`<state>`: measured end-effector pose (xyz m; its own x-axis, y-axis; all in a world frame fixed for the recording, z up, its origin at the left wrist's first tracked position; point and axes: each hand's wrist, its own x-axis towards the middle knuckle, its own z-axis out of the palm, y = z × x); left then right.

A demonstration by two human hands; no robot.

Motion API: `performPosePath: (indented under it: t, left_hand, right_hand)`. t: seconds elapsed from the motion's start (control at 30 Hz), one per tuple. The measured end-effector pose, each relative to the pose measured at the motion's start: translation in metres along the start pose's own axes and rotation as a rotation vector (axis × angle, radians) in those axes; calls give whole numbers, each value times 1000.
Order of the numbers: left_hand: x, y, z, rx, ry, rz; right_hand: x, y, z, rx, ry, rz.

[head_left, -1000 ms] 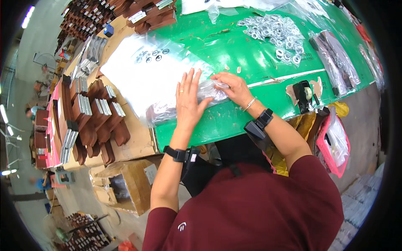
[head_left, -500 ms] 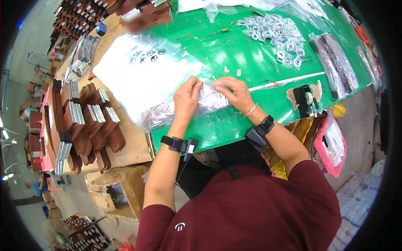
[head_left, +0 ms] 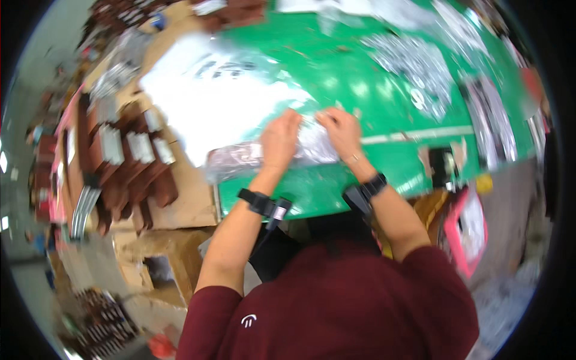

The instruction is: Packaging wooden furniture components into plastic bags and sealing them with tape for assembly kits.

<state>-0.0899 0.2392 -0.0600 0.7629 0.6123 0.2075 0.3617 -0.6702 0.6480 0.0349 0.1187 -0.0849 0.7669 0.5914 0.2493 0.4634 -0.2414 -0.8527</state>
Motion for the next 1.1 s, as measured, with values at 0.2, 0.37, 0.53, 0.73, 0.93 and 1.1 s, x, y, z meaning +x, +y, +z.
performPosePath:
  t: [0.2,0.37,0.53,0.73,0.93,1.1]
  left_hand:
    - [1,11,53,-51,-2,24]
    - [5,13,29,-101,-4,23]
    - [7,24,4,-10,-267,42]
    - [-17,33,33,-92,-37,345]
    - [-58,75,-2,-112,200,375]
    - [-80,93,27,-24,213,372]
  right_hand:
    - [-18,35,-34,-19,-64,2]
    - [-13,28,-29,55,-29,-264]
    - [-17,21,-33,8,78,-549]
    - [-39,27,-52,382,85,-319]
    - [-62,-32,-81,554,-23,-113]
    - [-82,9,-86,678,31,-8]
